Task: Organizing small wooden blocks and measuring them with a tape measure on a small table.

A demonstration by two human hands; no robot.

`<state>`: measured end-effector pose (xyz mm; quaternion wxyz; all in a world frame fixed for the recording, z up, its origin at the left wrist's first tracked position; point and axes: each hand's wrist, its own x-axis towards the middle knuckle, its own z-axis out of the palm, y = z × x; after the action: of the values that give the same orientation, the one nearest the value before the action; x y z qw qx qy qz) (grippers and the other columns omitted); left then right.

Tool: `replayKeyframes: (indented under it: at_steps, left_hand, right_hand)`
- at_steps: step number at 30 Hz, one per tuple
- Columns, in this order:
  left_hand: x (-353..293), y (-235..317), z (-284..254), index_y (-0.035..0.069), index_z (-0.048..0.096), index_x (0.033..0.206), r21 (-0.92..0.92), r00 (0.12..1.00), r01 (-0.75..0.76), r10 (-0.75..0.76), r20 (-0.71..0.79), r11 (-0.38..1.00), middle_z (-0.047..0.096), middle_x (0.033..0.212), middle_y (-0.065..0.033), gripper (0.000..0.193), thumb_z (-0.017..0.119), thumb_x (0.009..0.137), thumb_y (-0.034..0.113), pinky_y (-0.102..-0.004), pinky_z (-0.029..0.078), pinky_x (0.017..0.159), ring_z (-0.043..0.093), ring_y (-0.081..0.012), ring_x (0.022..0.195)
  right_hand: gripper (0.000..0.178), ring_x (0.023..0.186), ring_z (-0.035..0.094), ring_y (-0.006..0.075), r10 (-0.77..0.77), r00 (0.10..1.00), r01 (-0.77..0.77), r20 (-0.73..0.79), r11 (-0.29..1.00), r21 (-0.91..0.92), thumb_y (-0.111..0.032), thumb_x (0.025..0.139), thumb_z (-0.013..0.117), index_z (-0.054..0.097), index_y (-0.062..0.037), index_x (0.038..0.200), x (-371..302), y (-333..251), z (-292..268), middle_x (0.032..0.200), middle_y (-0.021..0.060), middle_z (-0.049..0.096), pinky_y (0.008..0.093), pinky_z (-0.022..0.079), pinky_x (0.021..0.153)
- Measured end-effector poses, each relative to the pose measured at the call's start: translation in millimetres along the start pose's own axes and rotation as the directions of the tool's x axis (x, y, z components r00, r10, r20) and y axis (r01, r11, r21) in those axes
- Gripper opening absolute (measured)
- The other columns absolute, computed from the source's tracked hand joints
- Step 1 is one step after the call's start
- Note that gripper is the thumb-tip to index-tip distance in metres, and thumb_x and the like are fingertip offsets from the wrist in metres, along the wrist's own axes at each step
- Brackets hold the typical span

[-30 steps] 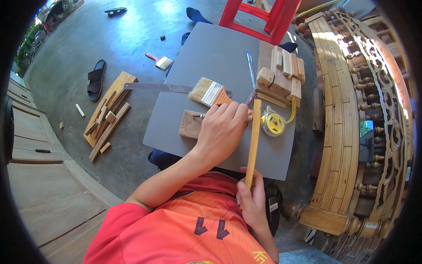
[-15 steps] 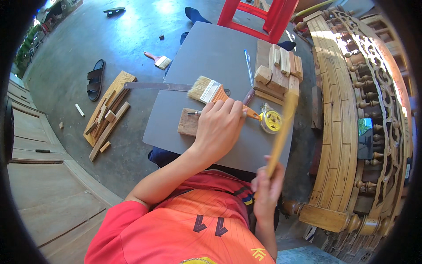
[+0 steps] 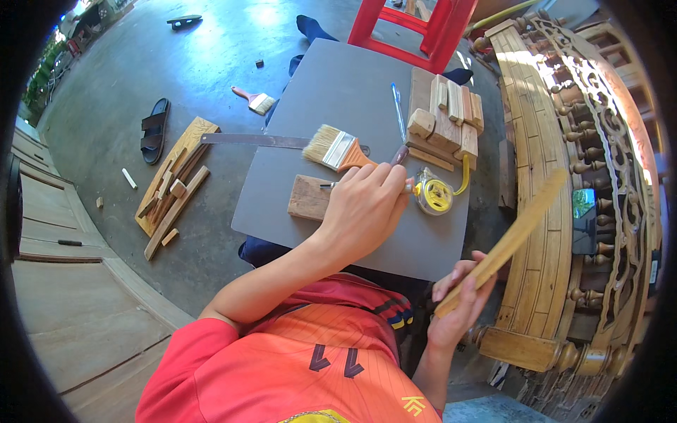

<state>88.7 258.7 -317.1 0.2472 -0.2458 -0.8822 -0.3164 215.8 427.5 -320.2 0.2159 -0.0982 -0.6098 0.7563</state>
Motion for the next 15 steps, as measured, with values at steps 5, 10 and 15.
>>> replayKeyframes:
  at_steps: [5,10,15]
  left_hand:
    - [5.3,-6.6,-5.3,0.005,0.052,0.090,-0.089,0.993,-0.015,0.005,-0.119,0.996,0.054,0.077,-0.0096,0.015,0.063,0.094,0.014,-0.0413,0.046,0.064,0.058,-0.0295,0.068]
    - [5.2,-9.6,-2.7,0.005,0.052,0.090,-0.110,0.983,-0.034,0.013,-0.181,0.993,0.053,0.077,-0.0098,0.015,0.064,0.093,0.013,-0.0414,0.046,0.062,0.058,-0.0301,0.066]
    - [2.2,-12.4,0.1,0.006,0.052,0.091,-0.066,0.989,-0.023,0.013,-0.145,0.998,0.054,0.078,-0.0088,0.015,0.066,0.090,0.011,-0.0406,0.046,0.063,0.059,-0.0286,0.069]
  right_hand:
    - [0.051,0.060,0.040,0.0084,-0.386,0.903,0.405,-0.189,0.911,0.077,-0.042,0.105,0.046,0.040,-0.0019,0.137,24.0,-39.9,-19.7,0.090,0.0044,0.050,0.0225,0.033,0.054]
    - [0.053,0.071,0.046,0.0120,-0.535,0.785,0.570,-0.311,0.821,0.027,-0.049,0.104,0.048,0.039,-0.0055,0.133,25.9,-64.4,-8.2,0.091,0.0035,0.049,0.0297,0.039,0.068]
    - [0.047,0.066,0.050,0.0100,0.284,0.908,-0.200,0.308,0.939,-0.278,-0.019,0.095,0.063,0.042,-0.0070,0.134,-17.3,-11.6,14.8,0.094,0.0036,0.051,0.0247,0.042,0.055]
